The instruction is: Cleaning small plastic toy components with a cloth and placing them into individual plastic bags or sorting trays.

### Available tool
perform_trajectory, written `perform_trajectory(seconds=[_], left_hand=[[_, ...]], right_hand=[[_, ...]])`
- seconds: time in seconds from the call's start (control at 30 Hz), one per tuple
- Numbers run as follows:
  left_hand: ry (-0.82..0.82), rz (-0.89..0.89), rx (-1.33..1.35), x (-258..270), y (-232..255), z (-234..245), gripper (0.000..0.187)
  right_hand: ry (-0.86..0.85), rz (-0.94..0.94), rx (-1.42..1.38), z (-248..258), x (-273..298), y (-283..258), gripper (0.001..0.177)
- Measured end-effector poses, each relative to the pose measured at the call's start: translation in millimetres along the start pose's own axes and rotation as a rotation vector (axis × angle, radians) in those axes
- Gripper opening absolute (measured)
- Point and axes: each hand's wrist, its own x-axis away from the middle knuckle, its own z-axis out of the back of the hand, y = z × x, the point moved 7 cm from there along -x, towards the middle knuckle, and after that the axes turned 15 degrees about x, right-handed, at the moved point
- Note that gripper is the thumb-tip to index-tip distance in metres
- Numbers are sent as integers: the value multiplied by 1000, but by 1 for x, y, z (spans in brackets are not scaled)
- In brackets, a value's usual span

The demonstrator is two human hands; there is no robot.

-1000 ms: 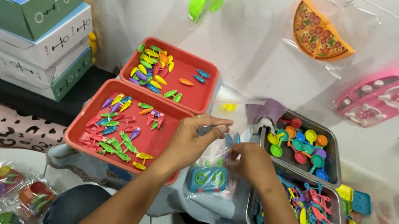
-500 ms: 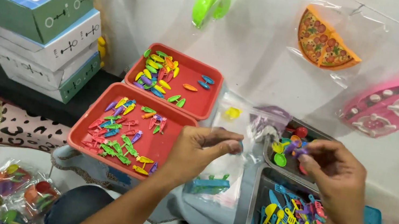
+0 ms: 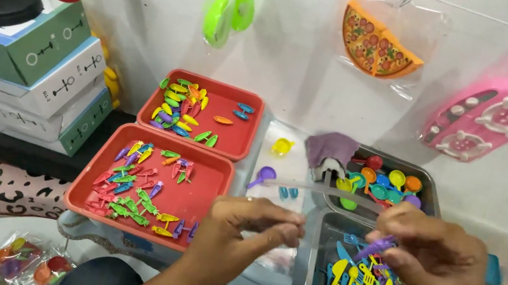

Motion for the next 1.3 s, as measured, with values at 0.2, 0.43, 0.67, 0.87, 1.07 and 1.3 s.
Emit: perform_trajectory(seconds=[0.2, 0.43, 0.67, 0.87, 1.07, 1.3], left_hand=[[-83, 28, -49, 10, 2, -12, 10], [67, 323, 3, -8, -71, 28, 21], [54, 348, 12, -10, -87, 39, 22], [50, 341, 6, -8, -86, 39, 14], [13, 297, 36, -8, -82, 34, 15], [19, 323, 85, -6, -78, 33, 21]], right_hand=[[-124, 266, -149, 0, 4, -24, 22], [-60, 33, -11, -16, -13, 4, 16], [-25, -43, 121, -50, -25, 12, 19], [28, 153, 503, -64, -32, -14, 19], [25, 124, 698, -70, -33, -10, 20], [-98, 25, 633, -79, -33, 0, 22]])
